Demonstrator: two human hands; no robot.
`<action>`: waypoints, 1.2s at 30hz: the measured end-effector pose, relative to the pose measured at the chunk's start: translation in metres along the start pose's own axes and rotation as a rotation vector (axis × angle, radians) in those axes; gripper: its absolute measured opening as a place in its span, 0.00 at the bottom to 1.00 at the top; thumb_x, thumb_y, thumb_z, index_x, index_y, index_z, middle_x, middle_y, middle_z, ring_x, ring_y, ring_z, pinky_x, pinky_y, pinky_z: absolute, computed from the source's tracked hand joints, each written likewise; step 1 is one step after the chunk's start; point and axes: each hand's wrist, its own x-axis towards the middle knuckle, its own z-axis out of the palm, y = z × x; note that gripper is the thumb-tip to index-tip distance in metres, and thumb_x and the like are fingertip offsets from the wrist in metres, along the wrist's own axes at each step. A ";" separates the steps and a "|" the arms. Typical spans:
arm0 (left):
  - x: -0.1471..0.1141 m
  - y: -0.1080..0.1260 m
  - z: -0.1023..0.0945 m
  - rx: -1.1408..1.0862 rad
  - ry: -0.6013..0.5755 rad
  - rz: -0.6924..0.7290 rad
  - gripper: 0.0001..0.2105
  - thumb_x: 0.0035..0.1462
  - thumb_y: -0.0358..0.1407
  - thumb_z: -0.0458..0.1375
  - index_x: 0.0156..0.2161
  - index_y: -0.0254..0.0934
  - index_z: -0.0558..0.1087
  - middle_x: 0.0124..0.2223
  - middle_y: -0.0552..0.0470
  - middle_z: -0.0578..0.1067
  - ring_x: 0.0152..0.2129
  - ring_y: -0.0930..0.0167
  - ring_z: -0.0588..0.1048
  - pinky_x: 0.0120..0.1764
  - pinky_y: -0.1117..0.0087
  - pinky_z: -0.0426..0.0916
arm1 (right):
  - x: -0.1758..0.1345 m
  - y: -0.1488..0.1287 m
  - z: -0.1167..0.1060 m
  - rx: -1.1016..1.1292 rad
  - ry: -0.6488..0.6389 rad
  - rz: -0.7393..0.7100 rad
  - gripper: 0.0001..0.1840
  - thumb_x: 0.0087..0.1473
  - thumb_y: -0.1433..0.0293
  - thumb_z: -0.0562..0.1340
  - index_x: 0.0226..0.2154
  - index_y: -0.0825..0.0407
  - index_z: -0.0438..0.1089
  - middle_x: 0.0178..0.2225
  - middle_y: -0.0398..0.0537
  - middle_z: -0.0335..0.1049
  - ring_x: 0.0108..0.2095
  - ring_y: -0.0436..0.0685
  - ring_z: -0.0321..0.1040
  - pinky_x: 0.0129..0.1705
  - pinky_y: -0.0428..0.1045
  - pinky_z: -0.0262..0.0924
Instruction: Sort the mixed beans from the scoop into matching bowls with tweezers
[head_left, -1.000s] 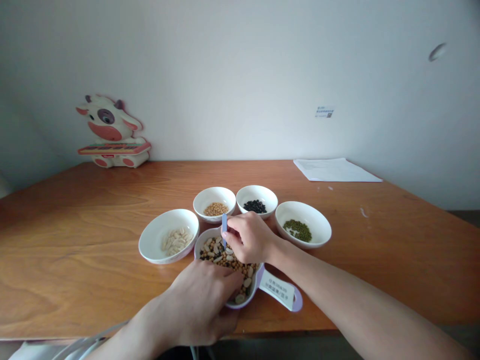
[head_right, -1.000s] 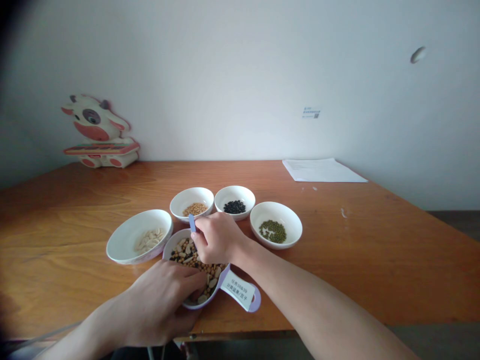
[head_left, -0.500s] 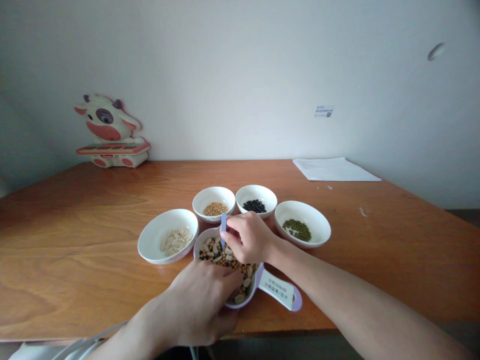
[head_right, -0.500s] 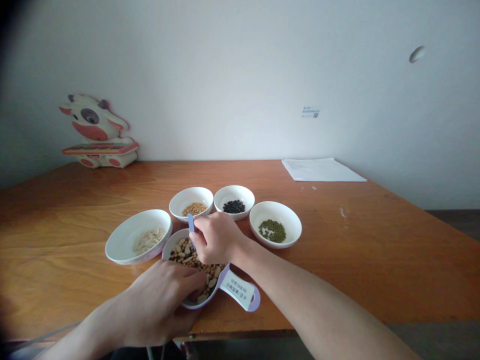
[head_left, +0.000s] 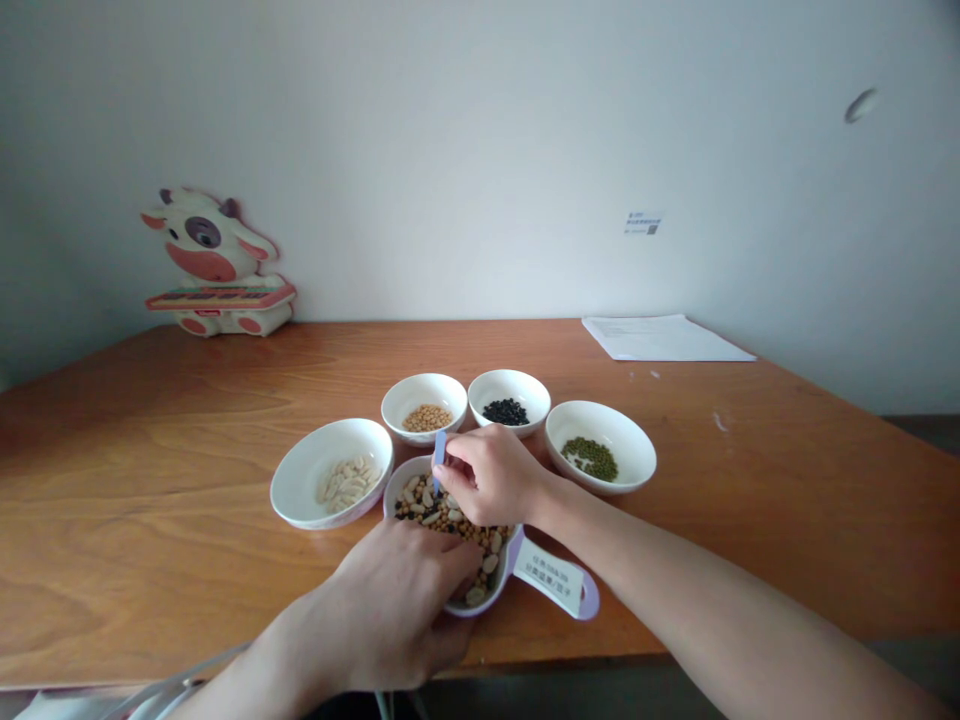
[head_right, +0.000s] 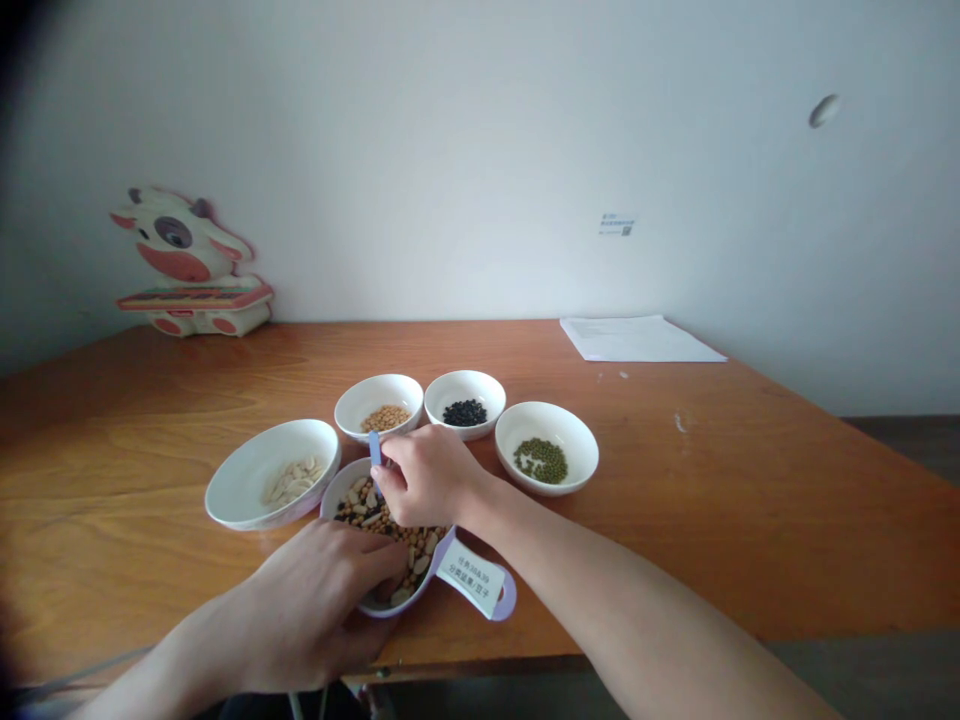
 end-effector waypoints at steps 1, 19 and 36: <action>0.000 0.000 0.000 0.001 0.003 -0.001 0.05 0.51 0.32 0.58 0.34 0.40 0.66 0.36 0.50 0.75 0.34 0.65 0.74 0.37 0.65 0.66 | 0.000 0.000 0.000 0.002 -0.002 0.001 0.14 0.53 0.69 0.58 0.19 0.53 0.59 0.17 0.42 0.63 0.19 0.47 0.56 0.23 0.45 0.47; 0.001 0.003 -0.004 -0.018 -0.017 -0.003 0.05 0.50 0.32 0.56 0.32 0.40 0.64 0.36 0.51 0.74 0.30 0.67 0.71 0.32 0.66 0.62 | 0.000 0.001 -0.002 -0.031 -0.008 0.053 0.10 0.51 0.70 0.57 0.20 0.53 0.61 0.17 0.42 0.61 0.19 0.48 0.54 0.23 0.46 0.45; 0.001 0.002 -0.004 -0.005 -0.034 -0.003 0.05 0.51 0.33 0.58 0.35 0.39 0.67 0.36 0.49 0.75 0.34 0.65 0.74 0.38 0.65 0.67 | 0.000 0.000 -0.002 0.000 -0.002 0.012 0.11 0.53 0.70 0.58 0.21 0.53 0.63 0.18 0.43 0.65 0.20 0.49 0.58 0.24 0.46 0.48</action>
